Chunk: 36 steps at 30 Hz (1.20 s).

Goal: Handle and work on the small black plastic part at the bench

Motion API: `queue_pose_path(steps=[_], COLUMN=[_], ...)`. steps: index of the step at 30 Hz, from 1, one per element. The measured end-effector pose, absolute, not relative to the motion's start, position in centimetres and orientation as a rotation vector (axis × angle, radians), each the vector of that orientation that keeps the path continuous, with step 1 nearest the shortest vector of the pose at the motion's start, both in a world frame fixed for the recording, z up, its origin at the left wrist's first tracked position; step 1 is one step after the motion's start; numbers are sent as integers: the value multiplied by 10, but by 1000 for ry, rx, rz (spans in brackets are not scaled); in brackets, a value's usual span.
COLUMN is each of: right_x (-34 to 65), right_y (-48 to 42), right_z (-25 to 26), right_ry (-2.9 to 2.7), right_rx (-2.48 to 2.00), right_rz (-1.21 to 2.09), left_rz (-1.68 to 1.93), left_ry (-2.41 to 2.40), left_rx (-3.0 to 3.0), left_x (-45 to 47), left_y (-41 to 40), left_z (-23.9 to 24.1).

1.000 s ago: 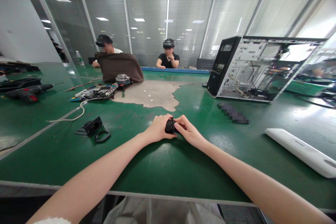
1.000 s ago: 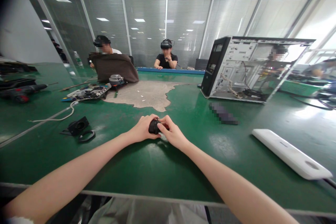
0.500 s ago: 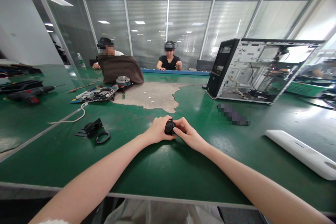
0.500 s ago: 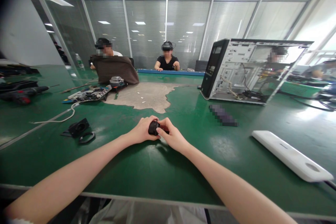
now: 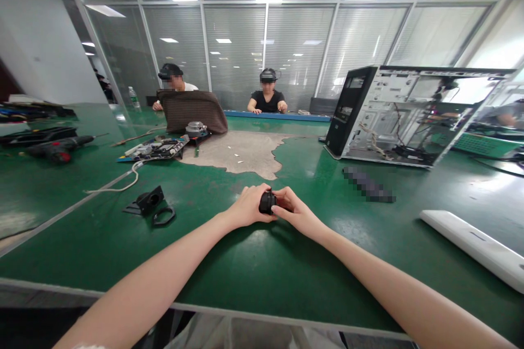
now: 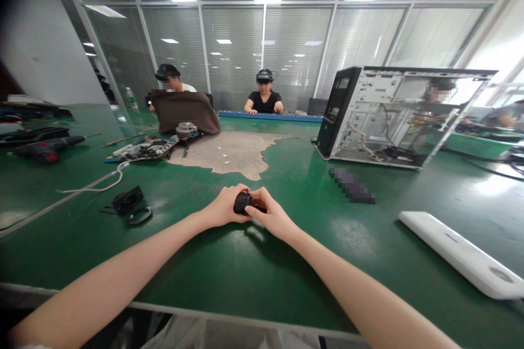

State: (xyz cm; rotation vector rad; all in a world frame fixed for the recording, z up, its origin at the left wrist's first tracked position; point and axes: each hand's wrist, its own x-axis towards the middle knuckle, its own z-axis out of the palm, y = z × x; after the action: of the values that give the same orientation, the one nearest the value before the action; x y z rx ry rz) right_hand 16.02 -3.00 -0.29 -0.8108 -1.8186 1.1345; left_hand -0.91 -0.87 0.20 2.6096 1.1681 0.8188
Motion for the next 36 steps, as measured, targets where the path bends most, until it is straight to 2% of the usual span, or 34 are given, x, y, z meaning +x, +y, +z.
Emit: queue_pose_path(steps=[29,36], right_x=[156,160], right_y=[-28,-35], right_z=[-6,-4], right_ry=[-1795,-1848], right_rx=[-938,-801], right_rz=[1036,1047], left_rz=[806,809], left_ry=[1164,1174], left_rx=[2612,2602], left_x=[-9,-8], left_y=[-8,-9], left_z=[2,3])
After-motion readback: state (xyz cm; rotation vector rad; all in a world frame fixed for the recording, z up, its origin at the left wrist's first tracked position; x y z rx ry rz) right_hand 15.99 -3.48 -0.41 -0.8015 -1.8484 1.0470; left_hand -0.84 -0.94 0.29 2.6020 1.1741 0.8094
